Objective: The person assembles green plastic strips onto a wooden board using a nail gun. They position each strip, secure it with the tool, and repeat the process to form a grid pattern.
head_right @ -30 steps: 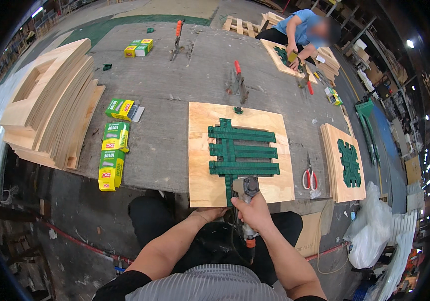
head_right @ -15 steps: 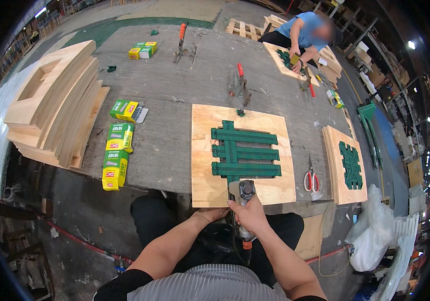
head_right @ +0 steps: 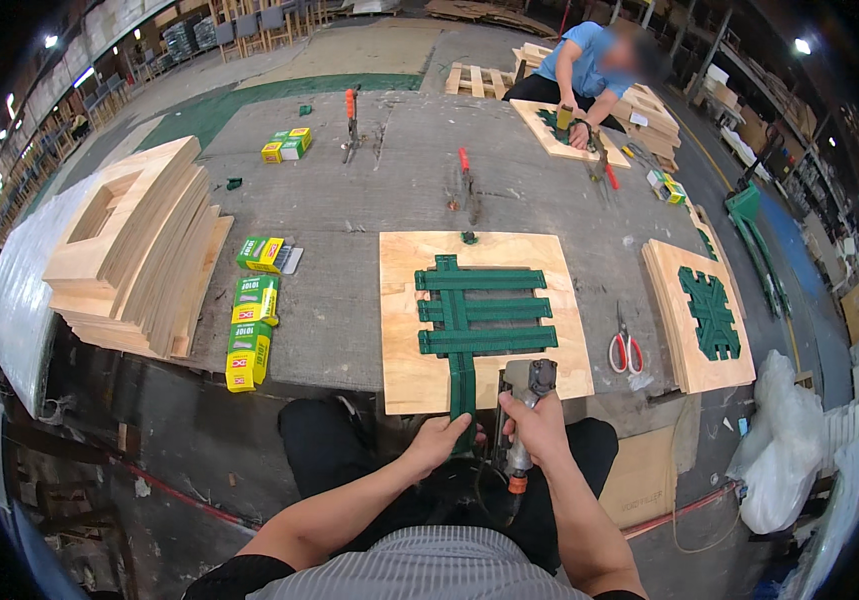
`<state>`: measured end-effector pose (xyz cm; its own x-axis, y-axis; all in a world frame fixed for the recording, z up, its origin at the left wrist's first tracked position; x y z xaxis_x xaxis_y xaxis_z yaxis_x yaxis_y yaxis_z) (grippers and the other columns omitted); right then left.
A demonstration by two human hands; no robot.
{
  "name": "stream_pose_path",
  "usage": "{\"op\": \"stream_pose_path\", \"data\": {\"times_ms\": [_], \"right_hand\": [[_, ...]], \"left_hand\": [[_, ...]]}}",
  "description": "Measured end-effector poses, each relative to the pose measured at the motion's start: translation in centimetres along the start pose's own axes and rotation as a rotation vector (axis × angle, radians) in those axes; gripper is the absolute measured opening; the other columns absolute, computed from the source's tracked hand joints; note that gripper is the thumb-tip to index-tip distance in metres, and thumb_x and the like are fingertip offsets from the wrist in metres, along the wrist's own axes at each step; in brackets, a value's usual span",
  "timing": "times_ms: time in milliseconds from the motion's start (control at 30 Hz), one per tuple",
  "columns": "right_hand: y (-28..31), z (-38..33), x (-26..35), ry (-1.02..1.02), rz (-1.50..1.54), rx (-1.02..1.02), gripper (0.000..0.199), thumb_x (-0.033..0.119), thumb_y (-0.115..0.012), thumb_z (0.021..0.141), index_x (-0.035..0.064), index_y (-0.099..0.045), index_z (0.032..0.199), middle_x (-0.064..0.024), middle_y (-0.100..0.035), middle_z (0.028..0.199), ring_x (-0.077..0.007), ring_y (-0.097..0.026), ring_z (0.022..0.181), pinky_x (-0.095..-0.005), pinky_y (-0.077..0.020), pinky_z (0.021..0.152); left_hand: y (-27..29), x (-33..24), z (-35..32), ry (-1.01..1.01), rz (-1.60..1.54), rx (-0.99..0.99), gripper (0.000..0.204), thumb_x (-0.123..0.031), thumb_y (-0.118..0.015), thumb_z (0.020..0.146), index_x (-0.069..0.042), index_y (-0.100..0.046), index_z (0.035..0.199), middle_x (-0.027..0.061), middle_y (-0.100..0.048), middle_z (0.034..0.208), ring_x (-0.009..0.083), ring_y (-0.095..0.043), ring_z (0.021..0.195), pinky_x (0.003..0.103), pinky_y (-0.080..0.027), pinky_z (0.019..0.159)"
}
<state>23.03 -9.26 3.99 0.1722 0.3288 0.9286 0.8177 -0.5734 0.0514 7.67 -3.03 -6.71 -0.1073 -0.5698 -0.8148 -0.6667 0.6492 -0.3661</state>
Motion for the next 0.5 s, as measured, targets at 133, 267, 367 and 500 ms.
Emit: {"op": "stream_pose_path", "data": {"times_ms": [133, 267, 367, 500], "right_hand": [[-0.1, -0.4, 0.4, 0.050, 0.025, 0.027, 0.027, 0.012, -0.074, 0.094, 0.0017, -0.059, 0.113, -0.0029, -0.063, 0.080, -0.0110, -0.057, 0.052, -0.0275, -0.0448, 0.044], [-1.0, -0.1, 0.8, 0.053, 0.005, 0.076, 0.028, 0.012, -0.074, 0.094, 0.0025, -0.060, 0.115, -0.0016, -0.063, 0.078, -0.0095, -0.057, 0.052, -0.0265, -0.0445, 0.044], [-1.7, 0.6, 0.7, 0.042, -0.021, 0.109, 0.027, 0.011, -0.073, 0.094, 0.0031, -0.059, 0.115, -0.0011, -0.062, 0.078, -0.0085, -0.056, 0.052, -0.0261, -0.0445, 0.044], [-2.7, 1.5, 0.9, 0.031, -0.065, 0.130, 0.026, 0.010, -0.072, 0.094, 0.0027, -0.058, 0.114, -0.0023, -0.063, 0.081, -0.0091, -0.056, 0.052, -0.0259, -0.0444, 0.044]], "left_hand": [[0.3, -3.9, -1.7, 0.025, -0.004, -0.007, 0.036, -0.028, -0.053, 0.109, 0.004, -0.067, 0.119, 0.0113, -0.075, 0.103, 0.0175, -0.072, 0.090, 0.031, -0.057, 0.082], [2.1, -9.6, 1.5, -0.045, -0.005, -0.013, 0.035, -0.028, -0.054, 0.108, 0.003, -0.064, 0.119, 0.0130, -0.075, 0.101, 0.0196, -0.072, 0.081, 0.033, -0.058, 0.075], [3.7, -13.2, 4.7, 0.012, 0.102, -0.057, 0.036, -0.029, -0.055, 0.108, 0.003, -0.064, 0.118, 0.0144, -0.075, 0.097, 0.0203, -0.071, 0.079, 0.035, -0.058, 0.067], [5.2, -15.0, 8.0, 0.111, 0.173, -0.057, 0.038, -0.032, -0.054, 0.107, 0.003, -0.067, 0.113, 0.0152, -0.077, 0.099, 0.0209, -0.069, 0.075, 0.035, -0.057, 0.062]]}}
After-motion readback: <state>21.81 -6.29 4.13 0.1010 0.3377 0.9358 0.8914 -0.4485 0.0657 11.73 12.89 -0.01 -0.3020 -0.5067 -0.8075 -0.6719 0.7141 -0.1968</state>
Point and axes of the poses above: each hand's wrist, its own z-axis towards the middle knuckle, its own y-axis out of the back of the hand, x = y × z, the point moved 5 cm from there along z, towards the middle knuckle
